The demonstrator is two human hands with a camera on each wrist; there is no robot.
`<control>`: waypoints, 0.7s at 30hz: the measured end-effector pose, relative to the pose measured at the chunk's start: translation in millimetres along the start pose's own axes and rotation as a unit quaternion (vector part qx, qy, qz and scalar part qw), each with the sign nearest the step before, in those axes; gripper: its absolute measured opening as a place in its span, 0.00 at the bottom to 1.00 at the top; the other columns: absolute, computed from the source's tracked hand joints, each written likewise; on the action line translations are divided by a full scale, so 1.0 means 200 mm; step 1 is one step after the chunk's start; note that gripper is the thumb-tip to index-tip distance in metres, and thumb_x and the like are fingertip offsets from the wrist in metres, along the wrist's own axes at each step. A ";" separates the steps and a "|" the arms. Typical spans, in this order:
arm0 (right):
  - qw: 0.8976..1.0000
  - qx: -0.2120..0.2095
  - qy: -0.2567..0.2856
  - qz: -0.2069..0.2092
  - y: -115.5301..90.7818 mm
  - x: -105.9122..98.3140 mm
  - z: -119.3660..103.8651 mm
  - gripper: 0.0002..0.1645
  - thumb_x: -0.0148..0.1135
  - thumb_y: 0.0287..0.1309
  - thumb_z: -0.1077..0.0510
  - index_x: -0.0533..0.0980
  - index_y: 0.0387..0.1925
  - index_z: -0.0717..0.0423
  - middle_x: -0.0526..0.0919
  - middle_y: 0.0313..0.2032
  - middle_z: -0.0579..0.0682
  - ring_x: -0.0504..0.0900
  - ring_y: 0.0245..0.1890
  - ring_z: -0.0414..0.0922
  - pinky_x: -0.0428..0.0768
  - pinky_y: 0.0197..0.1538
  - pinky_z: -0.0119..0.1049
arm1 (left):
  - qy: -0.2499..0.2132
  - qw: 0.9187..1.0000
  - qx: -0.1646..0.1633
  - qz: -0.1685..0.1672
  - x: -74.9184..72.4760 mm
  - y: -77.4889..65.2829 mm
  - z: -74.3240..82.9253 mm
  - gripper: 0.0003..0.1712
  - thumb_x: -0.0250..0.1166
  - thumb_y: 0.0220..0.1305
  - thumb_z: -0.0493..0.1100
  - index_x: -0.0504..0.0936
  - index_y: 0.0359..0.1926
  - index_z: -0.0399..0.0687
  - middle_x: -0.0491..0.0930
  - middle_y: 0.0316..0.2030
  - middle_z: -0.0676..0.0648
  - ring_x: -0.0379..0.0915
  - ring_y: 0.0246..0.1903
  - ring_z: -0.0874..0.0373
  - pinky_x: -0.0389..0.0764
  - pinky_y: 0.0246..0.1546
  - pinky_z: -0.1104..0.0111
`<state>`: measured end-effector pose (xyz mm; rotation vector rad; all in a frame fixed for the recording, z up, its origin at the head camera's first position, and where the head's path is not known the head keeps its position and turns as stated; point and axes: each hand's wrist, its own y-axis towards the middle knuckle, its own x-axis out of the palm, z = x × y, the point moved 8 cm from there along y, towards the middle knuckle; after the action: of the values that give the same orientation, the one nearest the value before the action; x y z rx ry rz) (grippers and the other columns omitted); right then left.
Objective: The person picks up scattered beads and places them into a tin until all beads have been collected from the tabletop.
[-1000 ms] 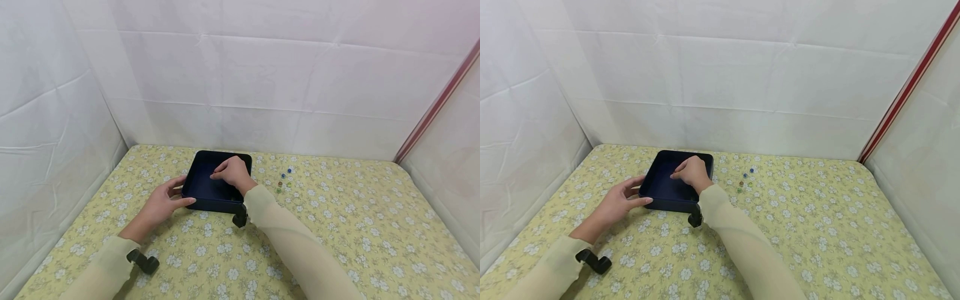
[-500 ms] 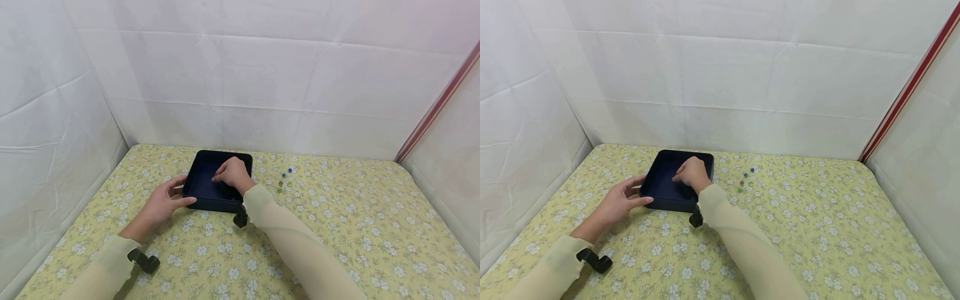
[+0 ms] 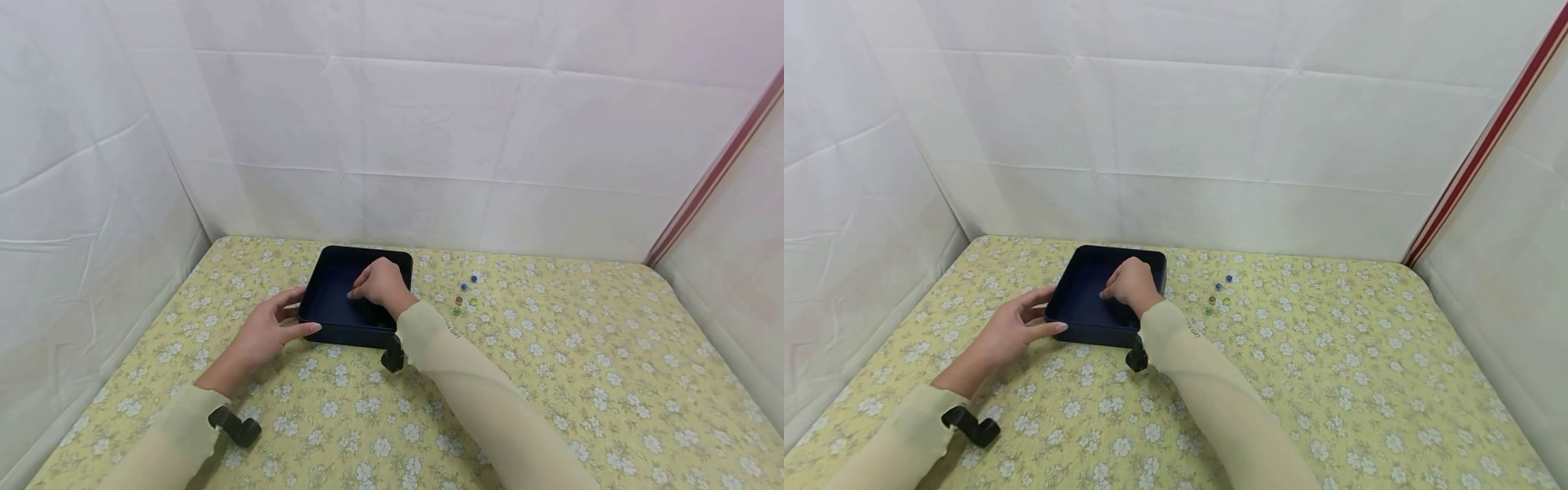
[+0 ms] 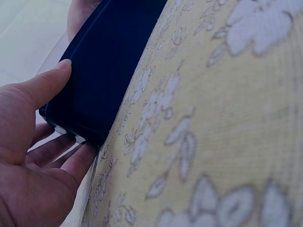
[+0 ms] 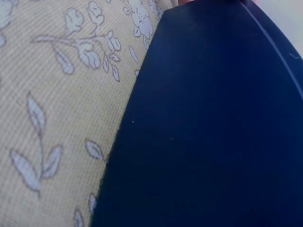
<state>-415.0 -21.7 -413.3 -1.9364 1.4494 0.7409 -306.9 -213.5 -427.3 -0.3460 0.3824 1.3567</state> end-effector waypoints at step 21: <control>0.999 -0.043 0.022 0.015 -0.08 -0.10 -0.05 0.08 0.78 0.56 0.52 0.91 0.38 0.47 0.91 0.44 0.45 0.86 0.49 0.46 0.87 0.50 0.42 | 0.004 1.000 0.001 0.001 0.00 0.00 0.00 0.51 0.72 0.65 0.57 0.57 0.81 0.54 0.58 0.79 0.41 0.66 0.71 0.38 0.82 0.60 0.51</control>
<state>-403.7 -13.1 -389.6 -2.0097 1.4987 0.7915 -306.5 -213.7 -427.4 -0.3483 0.3906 1.3571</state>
